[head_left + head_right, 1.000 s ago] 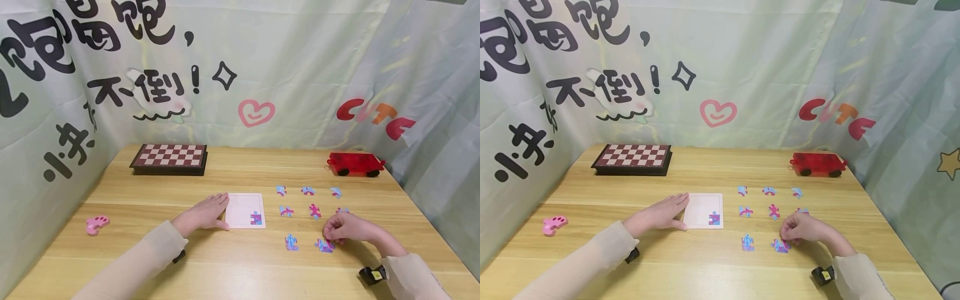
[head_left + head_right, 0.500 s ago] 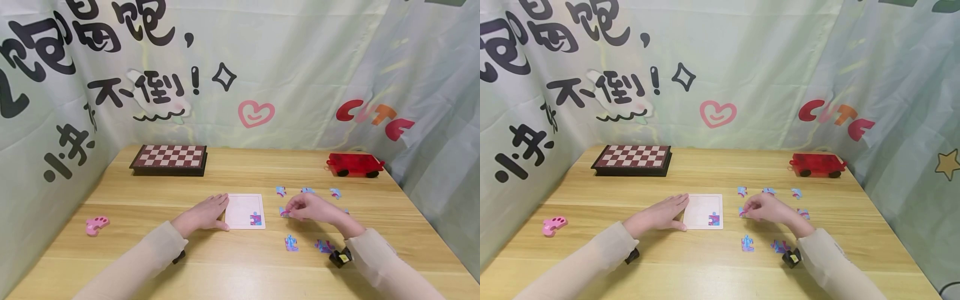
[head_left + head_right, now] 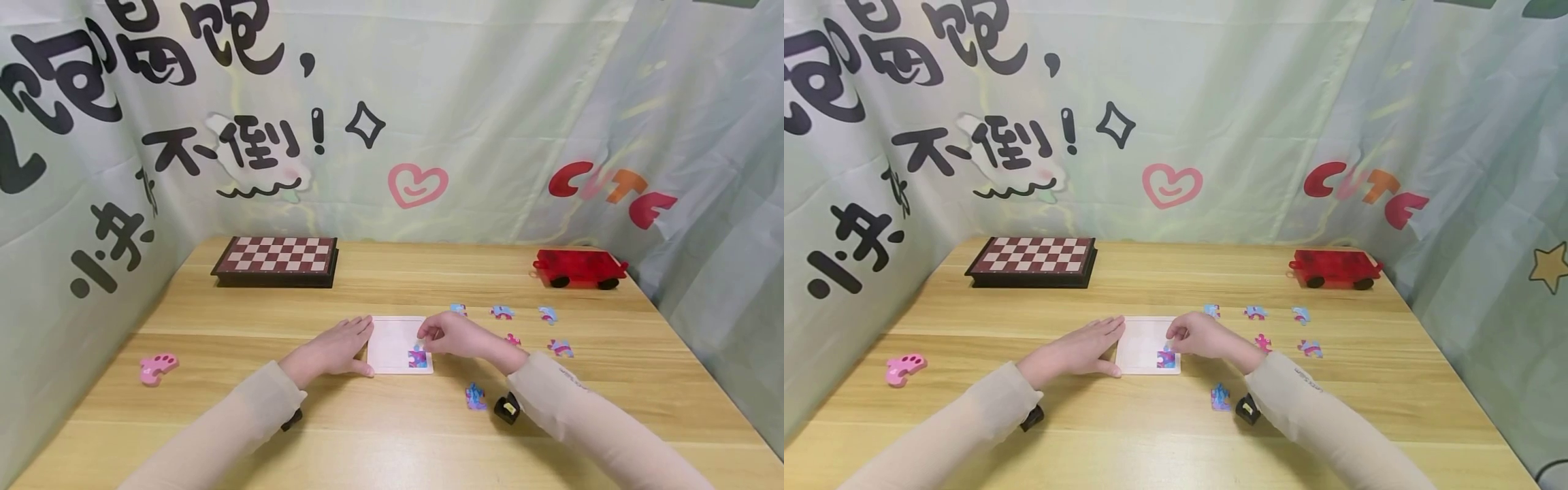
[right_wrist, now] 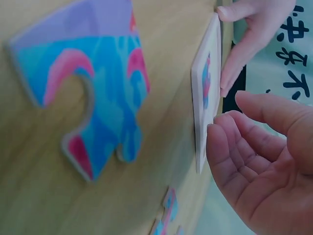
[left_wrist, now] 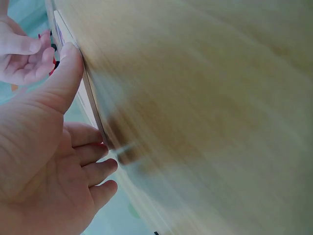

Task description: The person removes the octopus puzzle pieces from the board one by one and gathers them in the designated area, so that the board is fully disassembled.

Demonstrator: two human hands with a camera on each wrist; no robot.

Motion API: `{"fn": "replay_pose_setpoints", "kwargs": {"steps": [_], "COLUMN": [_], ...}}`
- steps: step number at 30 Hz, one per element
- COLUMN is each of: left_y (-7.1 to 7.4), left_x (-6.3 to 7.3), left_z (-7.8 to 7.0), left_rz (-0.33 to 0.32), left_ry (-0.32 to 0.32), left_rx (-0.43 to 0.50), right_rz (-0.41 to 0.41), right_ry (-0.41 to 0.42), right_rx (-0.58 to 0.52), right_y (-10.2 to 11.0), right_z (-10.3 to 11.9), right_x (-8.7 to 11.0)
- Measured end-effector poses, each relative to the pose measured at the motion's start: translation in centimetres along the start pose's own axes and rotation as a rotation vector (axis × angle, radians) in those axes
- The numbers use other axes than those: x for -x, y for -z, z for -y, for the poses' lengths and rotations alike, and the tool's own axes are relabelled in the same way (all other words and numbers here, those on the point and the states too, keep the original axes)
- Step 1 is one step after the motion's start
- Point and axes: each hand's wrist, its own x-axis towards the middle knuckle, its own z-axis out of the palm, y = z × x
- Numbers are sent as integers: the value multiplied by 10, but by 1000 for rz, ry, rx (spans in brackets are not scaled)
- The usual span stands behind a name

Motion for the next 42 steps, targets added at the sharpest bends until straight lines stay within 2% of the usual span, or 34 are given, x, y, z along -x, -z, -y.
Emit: {"fn": "replay_pose_setpoints", "kwargs": {"steps": [9, 16, 22, 30, 38, 42], "left_y": [1, 2, 3, 3, 3, 3], "left_x": [1, 1, 1, 2, 1, 2], "left_z": [-1, -1, -2, -3, -2, -3], "left_rz": [-1, 2, -1, 1, 1, 2], "left_ry": [4, 4, 2, -1, -1, -2], "left_rx": [-9, -4, -3, -3, -4, -5], "right_rz": [5, 2, -1, -11, -17, -22], "right_ry": [-5, -75, -71, -30, -47, -26], "right_rx": [91, 95, 113, 65, 27, 8], "right_y": [-9, -11, -10, -6, -6, -7], "right_z": [0, 1, 2, 4, 5, 1], "right_x": [-8, -9, -9, -8, -7, -6]}}
